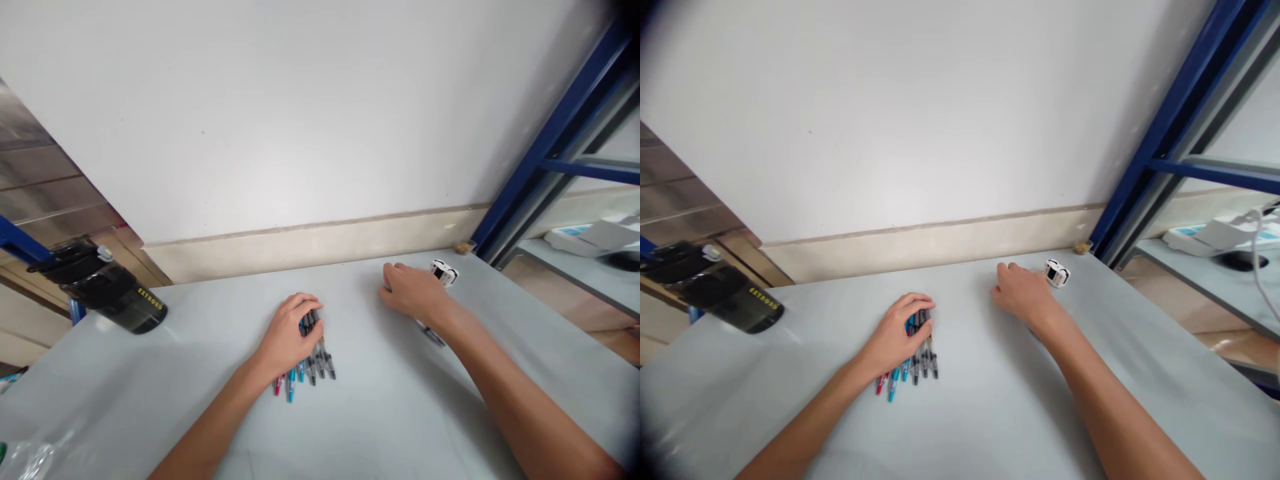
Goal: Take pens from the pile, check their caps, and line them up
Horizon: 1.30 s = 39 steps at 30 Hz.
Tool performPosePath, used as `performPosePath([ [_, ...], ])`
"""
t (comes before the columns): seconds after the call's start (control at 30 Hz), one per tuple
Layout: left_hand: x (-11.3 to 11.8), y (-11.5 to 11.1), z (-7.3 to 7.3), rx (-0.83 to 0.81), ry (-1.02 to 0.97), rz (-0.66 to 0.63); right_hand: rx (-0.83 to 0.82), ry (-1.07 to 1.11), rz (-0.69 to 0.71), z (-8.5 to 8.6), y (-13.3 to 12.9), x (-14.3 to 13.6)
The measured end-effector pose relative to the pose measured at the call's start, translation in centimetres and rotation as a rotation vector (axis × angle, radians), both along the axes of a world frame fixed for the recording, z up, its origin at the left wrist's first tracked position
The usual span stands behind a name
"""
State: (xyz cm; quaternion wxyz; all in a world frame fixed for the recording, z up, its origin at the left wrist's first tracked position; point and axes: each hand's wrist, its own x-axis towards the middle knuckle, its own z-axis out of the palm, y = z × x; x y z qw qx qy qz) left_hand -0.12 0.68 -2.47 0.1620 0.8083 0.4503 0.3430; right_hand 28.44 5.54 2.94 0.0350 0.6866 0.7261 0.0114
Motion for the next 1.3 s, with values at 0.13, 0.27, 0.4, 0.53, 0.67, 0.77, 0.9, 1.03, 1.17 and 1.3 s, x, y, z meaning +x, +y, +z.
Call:
performPosePath([
  [0.13, 0.0, 0.0, 0.0, 0.004, 0.005, -0.001, -0.023, -0.011, 0.046, -0.1, 0.0, 0.2],
  [0.27, 0.0, -0.1, 0.1, 0.003, 0.000, 0.000, 0.046, 0.013, 0.127, -0.1, 0.0, -0.3],
  [0.4, 0.1, -0.1, 0.2, 0.023, -0.001, -0.006, 0.228, 0.353, 0.337, 0.4, -0.9, -1.9],
  [0.53, 0.0, -0.1, 0.3, 0.037, 0.003, -0.014, 0.416, 0.484, 0.536, 0.0, -2.0, -3.5],
  [0.67, 0.1, -0.1, 0.3, 0.051, 0.008, -0.015, 0.441, 0.524, 0.566, -1.1, -2.1, -4.0],
  [0.77, 0.1, -0.2, 0.4, 0.058, 0.021, -0.003, 0.411, 0.551, 0.559, -1.8, -2.0, -4.1],
  [0.9, 0.1, -0.3, 0.9, 0.104, -0.011, 0.020, 0.308, 0.517, 0.597, -2.2, -2.1, -4.5],
  [1.03, -0.1, -0.2, 1.2, 0.172, -0.028, 0.023, 0.213, 0.535, 0.673, -2.7, -2.4, -5.0],
  [1.17, -0.1, -0.1, 1.2, 0.224, 0.026, 0.018, 0.173, 0.613, 0.721, -3.8, -2.1, -5.2],
  [1.3, -0.2, -0.2, 1.5, 0.231, 0.052, 0.009, 0.200, 0.672, 0.698, -4.9, -1.6, -5.2],
])
